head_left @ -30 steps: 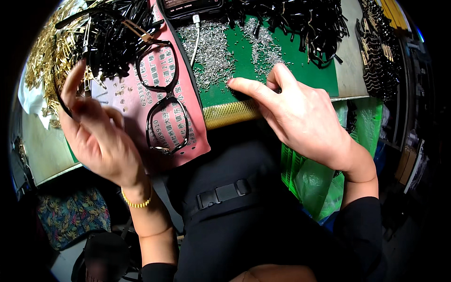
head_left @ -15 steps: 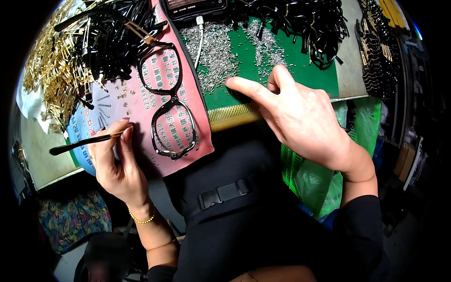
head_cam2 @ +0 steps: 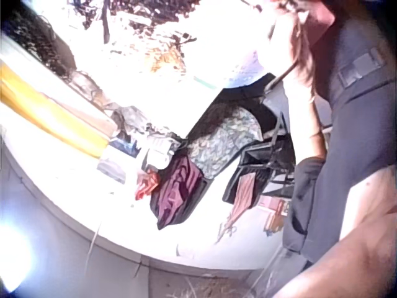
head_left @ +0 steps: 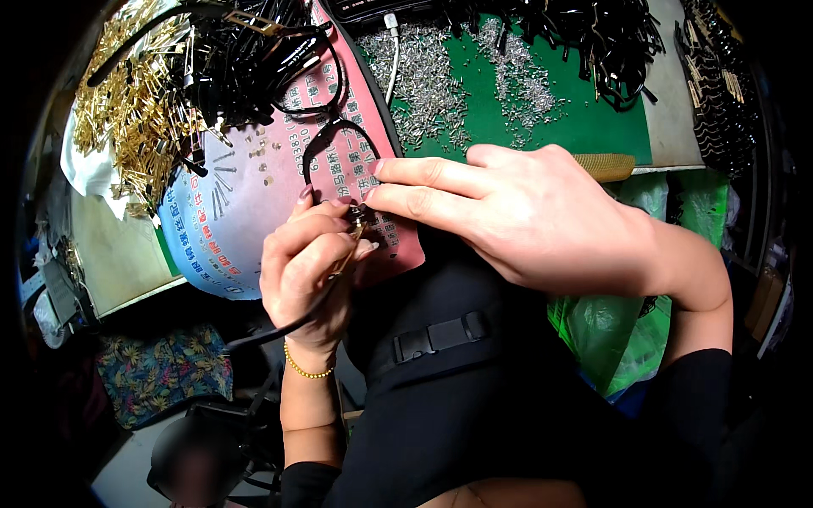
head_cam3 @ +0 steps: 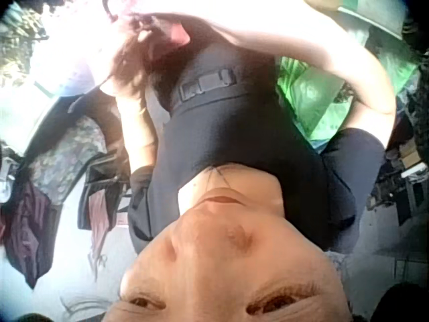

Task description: The person assembles eyeglasses by hand, inserting small metal components into the frame and using a wooden tool to press parts into place. The person repeatedly picks up frames, inserts pieces, and adjusts them on a green work surface.

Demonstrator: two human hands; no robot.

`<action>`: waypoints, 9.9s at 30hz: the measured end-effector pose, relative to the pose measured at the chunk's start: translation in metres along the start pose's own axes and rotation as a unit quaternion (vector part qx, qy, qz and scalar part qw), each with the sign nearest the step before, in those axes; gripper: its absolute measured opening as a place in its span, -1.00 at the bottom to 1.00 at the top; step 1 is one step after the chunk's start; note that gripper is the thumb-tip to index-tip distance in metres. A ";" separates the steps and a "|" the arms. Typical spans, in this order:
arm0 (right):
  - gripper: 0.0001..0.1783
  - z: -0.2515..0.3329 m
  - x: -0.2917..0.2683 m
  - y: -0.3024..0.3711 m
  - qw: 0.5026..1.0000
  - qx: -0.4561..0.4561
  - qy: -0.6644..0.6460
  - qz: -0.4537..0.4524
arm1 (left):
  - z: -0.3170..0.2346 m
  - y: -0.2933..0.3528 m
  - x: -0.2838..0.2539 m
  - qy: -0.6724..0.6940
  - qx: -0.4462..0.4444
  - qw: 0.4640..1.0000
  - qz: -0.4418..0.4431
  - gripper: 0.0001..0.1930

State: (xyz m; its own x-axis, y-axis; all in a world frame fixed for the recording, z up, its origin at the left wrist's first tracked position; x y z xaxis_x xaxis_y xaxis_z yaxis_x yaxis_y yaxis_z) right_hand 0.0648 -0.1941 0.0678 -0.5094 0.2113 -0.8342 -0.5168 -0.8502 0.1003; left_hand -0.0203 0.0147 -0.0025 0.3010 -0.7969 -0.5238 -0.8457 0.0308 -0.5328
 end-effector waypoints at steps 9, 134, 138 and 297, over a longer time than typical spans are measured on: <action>-0.37 -0.007 0.004 -0.003 1.000 -0.023 -0.005 -0.009 | -0.003 -0.008 0.001 0.000 -0.021 1.000 -0.019 -0.71; -0.59 -0.048 -0.014 0.086 0.856 0.243 -0.395 -0.229 | 0.078 -0.071 -0.107 -0.124 -0.203 0.968 -0.084 -0.77; -0.49 -0.024 -0.027 0.069 0.901 0.172 -0.358 -0.172 | 0.048 -0.059 -0.105 -0.029 -0.192 0.953 -0.234 -0.82; -0.88 -0.065 -0.022 0.097 0.903 0.290 -0.181 -0.260 | 0.057 -0.068 -0.062 -0.140 -0.231 0.958 -0.102 -0.69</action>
State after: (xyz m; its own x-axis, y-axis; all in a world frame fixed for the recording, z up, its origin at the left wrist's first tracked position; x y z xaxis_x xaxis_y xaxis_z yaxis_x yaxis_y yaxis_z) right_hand 0.0708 -0.3122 0.0606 -0.2306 0.7430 -0.6283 -0.9712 -0.2161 0.1009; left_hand 0.0439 0.0964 0.0287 0.5317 -0.5630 -0.6327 -0.8424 -0.4289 -0.3263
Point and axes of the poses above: each hand's wrist, its own y-axis away from the middle knuckle, its own x-axis out of the palm, z = x × y, the point moved 2 cm from there along -y, towards the middle knuckle, and after that the axes turned 5 degrees about -y, right-handed, at the moved point
